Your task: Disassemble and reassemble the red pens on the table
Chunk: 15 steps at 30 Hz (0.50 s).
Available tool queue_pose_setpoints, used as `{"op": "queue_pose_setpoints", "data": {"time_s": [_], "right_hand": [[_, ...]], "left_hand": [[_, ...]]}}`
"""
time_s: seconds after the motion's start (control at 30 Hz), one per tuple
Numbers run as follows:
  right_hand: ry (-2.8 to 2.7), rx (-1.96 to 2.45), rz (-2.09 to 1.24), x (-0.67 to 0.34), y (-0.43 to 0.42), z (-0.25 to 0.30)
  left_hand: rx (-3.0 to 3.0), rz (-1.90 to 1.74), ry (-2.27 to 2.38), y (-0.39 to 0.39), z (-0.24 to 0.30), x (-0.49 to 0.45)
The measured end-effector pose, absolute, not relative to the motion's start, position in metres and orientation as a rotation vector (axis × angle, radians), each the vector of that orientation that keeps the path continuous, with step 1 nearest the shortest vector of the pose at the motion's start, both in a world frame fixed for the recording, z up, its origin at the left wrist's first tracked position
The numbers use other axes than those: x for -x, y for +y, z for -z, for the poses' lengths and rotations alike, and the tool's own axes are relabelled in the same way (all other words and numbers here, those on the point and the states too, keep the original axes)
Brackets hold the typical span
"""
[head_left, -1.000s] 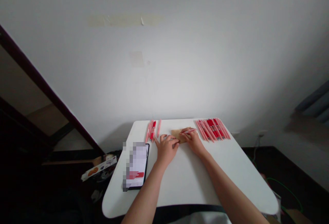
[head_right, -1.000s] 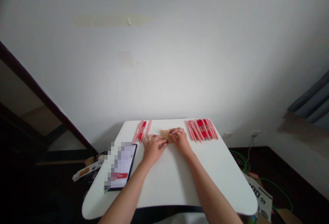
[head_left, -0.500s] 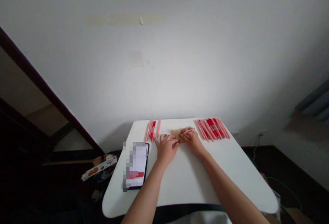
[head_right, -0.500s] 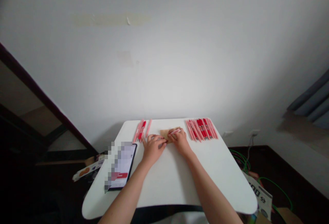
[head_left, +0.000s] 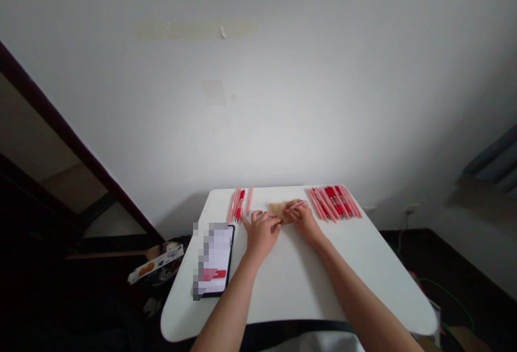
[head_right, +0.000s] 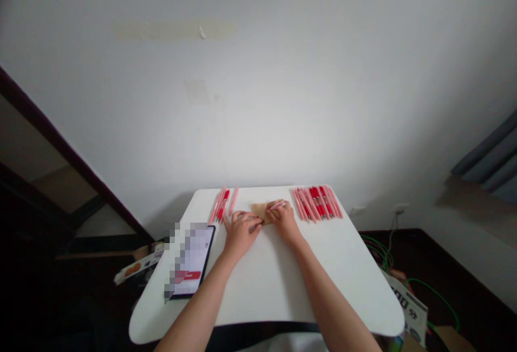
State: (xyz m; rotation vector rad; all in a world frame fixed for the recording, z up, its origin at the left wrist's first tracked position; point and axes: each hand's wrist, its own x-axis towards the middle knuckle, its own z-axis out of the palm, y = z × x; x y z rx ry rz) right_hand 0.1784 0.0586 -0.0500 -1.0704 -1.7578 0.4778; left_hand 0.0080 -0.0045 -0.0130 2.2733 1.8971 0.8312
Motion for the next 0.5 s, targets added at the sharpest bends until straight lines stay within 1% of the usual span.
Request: {"op": "queue_pose_setpoints", "data": {"time_s": [0.5], "right_hand": [[-1.747, 1.118, -0.560, -0.1806, 0.0595, 0.0501]], "left_hand": [[-2.265, -0.865, 1.882, -0.0038, 0.0131, -0.0076]]}}
